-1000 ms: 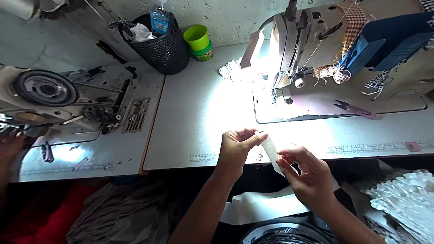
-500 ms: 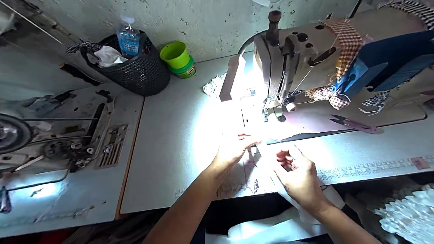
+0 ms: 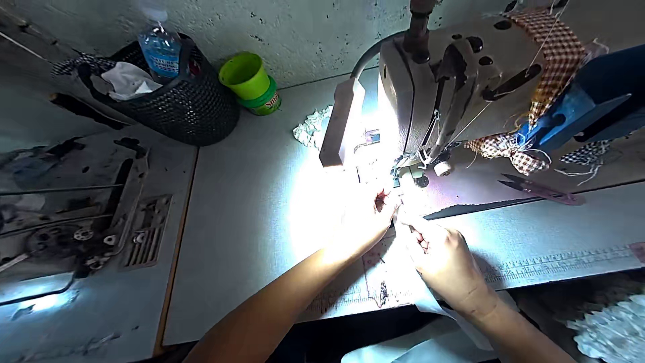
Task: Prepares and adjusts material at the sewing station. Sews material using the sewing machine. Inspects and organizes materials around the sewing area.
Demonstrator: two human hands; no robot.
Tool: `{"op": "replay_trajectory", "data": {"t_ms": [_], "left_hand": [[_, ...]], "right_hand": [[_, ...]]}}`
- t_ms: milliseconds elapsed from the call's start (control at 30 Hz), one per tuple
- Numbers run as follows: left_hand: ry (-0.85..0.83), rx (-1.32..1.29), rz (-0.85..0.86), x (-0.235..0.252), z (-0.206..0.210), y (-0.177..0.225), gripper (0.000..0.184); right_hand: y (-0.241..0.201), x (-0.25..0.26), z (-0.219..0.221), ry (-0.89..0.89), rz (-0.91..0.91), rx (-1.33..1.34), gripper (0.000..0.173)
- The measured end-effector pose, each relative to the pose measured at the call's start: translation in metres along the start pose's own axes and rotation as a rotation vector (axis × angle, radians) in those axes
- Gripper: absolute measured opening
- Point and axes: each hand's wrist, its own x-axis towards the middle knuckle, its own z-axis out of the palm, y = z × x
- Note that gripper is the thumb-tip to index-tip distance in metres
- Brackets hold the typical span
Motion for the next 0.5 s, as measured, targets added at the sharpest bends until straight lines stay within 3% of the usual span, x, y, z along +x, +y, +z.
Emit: {"op": "replay_trajectory", "data": {"t_ms": [133, 333, 500], "left_hand": [[0.098, 0.149, 0.142, 0.006, 0.006, -0.009, 0.015], [-0.081, 0.362, 0.615, -0.005, -0.014, -0.022, 0.025], [-0.18, 0.433, 0.672, -0.014, -0.022, -0.035, 0.035]], "right_hand": [[0.001, 0.002, -0.002, 0.077, -0.053, -0.274, 0.029], [0.009, 0.001, 0.004, 0.141, -0.213, -0.379, 0.033], [0.02, -0.004, 0.011, 0.124, -0.308, -0.394, 0.035]]}}
